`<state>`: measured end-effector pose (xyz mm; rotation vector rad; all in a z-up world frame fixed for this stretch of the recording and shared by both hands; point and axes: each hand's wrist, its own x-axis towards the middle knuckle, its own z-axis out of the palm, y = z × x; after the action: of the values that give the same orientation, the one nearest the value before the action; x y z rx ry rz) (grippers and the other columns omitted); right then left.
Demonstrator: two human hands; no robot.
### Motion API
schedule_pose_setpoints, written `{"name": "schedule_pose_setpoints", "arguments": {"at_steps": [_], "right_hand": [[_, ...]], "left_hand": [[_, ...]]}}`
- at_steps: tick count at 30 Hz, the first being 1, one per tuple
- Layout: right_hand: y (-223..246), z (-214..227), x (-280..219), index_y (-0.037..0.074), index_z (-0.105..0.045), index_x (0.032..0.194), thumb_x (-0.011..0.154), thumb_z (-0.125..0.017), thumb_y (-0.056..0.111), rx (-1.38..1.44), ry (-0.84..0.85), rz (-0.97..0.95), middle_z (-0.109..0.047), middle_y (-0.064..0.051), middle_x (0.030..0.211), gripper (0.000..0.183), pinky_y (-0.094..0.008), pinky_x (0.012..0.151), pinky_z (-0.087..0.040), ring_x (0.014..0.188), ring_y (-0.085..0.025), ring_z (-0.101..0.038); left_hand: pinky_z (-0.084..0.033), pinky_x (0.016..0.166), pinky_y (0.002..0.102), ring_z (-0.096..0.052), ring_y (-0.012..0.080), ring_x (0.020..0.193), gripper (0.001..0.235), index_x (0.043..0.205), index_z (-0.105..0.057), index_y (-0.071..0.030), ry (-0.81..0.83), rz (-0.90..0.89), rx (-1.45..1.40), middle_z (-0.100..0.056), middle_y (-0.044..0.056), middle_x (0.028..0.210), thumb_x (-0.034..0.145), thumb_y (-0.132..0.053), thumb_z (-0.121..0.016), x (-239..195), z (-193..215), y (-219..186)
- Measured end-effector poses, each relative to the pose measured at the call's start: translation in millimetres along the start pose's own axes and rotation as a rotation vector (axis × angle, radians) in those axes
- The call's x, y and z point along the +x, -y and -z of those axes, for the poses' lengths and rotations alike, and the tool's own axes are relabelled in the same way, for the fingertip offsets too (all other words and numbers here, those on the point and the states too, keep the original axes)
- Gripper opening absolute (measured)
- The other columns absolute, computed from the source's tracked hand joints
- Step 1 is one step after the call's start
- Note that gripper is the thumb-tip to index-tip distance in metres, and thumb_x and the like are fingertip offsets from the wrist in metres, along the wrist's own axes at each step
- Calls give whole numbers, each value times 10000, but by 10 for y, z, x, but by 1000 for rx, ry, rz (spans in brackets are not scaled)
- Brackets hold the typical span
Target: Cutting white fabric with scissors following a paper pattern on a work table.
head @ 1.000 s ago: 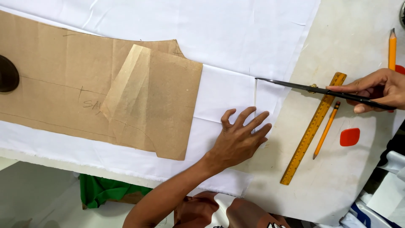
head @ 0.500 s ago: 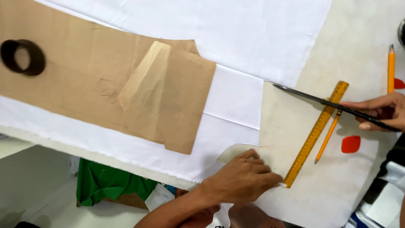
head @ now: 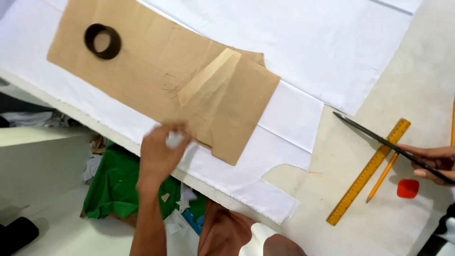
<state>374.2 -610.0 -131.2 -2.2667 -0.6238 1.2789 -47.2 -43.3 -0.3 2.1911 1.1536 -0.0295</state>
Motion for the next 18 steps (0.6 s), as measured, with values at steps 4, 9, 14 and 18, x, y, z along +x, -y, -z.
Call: {"name": "schedule_pose_setpoints", "arguments": {"at_steps": [4, 9, 14, 18], "right_hand": [[515, -25, -123, 165, -680, 1492, 821, -818, -17, -71, 11, -191, -594, -212, 634, 708, -427, 489, -340, 511, -265, -418], [1010, -154, -333, 106, -598, 1542, 852, -748, -133, 183, -57, -352, -435, -258, 739, 745, -452, 450, -288, 570, -351, -336], [1001, -172, -389, 61, -628, 1511, 803, -748, -127, 258, -78, -266, -421, -216, 691, 742, -405, 469, -236, 551, -294, -289], [840, -152, -334, 28, -605, 1511, 764, -766, -131, 278, -53, -225, -436, -224, 671, 781, -417, 425, -270, 522, -296, -303]], "left_hand": [[-468, 888, 457, -600, 317, 1070, 430, 1220, -702, -125, -407, -366, -1, -714, 66, 1195, 860, -307, -850, 726, -214, 154], [-271, 910, 429, -536, 205, 1167, 490, 1247, -700, -194, -269, -238, 5, -701, -28, 1156, 885, -524, -705, 1151, -357, 98], [-252, 896, 429, -548, 185, 1125, 426, 1169, -727, -204, -233, -269, -4, -719, -41, 1075, 906, -528, -640, 1183, -420, 72], [-238, 897, 421, -606, 139, 1018, 339, 1096, -760, -218, -191, -247, -37, -726, -68, 1015, 914, -483, -652, 1212, -460, 72]]}}
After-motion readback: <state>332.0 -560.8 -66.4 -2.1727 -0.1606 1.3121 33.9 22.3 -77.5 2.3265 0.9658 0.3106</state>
